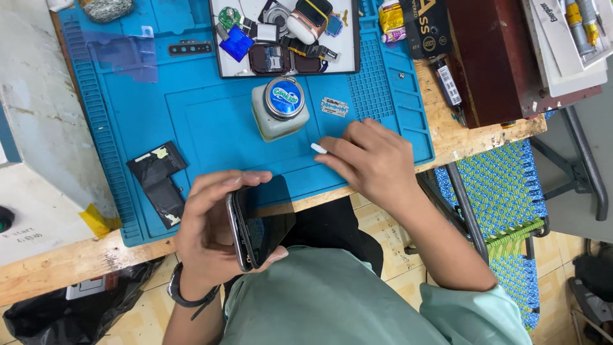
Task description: Repairing a smartphone by applying adhesive to the frame and handling internal components
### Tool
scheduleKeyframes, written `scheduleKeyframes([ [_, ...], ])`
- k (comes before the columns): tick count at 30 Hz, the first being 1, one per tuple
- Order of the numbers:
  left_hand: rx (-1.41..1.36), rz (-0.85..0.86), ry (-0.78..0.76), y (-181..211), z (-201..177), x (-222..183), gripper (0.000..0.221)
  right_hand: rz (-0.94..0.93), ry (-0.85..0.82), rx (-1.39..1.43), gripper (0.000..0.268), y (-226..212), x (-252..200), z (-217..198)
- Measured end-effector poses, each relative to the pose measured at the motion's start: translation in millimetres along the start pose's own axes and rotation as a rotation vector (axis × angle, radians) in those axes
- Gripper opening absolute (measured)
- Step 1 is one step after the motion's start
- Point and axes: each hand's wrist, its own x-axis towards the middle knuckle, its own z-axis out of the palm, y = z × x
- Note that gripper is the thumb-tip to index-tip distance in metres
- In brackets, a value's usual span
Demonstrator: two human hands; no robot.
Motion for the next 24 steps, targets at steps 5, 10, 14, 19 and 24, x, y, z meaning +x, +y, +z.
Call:
scheduleKeyframes([
  [5, -0.025, -0.002, -0.019, -2, -1, -1, 0.074, 0.123, -0.241, 0.078, 0.065, 3, 1, -14],
  [10, -0.010, -0.004, -0.018, -2, -1, 1, 0.074, 0.296, -0.312, 0.161, 0.069, 1, -6, -34],
  [14, -0.133, 0.004, -0.001, -4, 2, 1, 0.069, 0.365, -0.189, -0.160, 0.057, 6, -29, -35],
  [19, -0.083, 0.052, -0.047, 2, -3, 4, 0.067, 0.532, -0.086, -0.021, 0.027, -8, -46, -26],
  [24, -0.155, 0.052, -0.095, 1, -6, 1, 0.066, 0.708, 0.307, 0.472, 0.027, -27, -49, -15],
])
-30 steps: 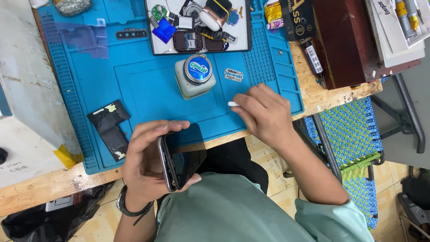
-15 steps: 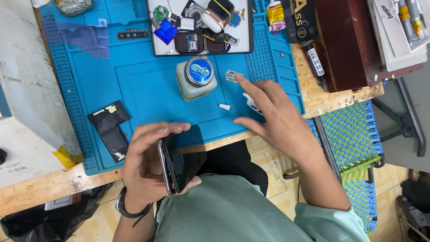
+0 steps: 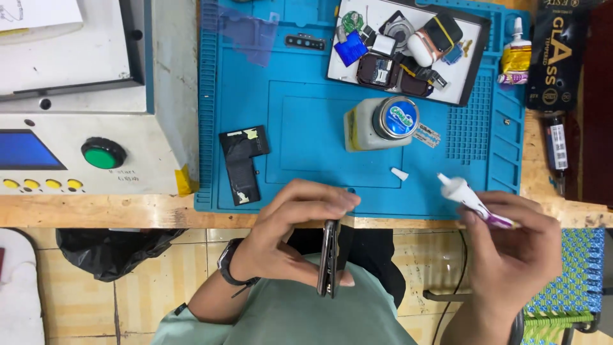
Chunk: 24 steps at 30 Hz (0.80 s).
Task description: Repairing a smartphone by applying adhesive to the frame and handling internal components
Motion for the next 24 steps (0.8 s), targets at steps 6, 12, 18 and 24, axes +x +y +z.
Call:
scheduleKeyframes([
  [6, -0.048, 0.016, -0.069, -1, -1, 0, 0.062, -0.076, 0.212, 0.385, 0.043, 4, -10, 4],
  [12, -0.086, 0.057, -0.109, -1, -3, 0, 0.060, 0.088, 0.058, 0.776, 0.028, -55, -12, 28],
  [18, -0.106, 0.023, -0.142, -2, -3, -1, 0.050, 0.280, 0.062, 0.842, 0.019, -51, -16, 34],
  [24, -0.177, 0.027, -0.212, -4, -4, 1, 0.042, 0.229, 0.050, 0.989, 0.017, -69, -10, 38],
])
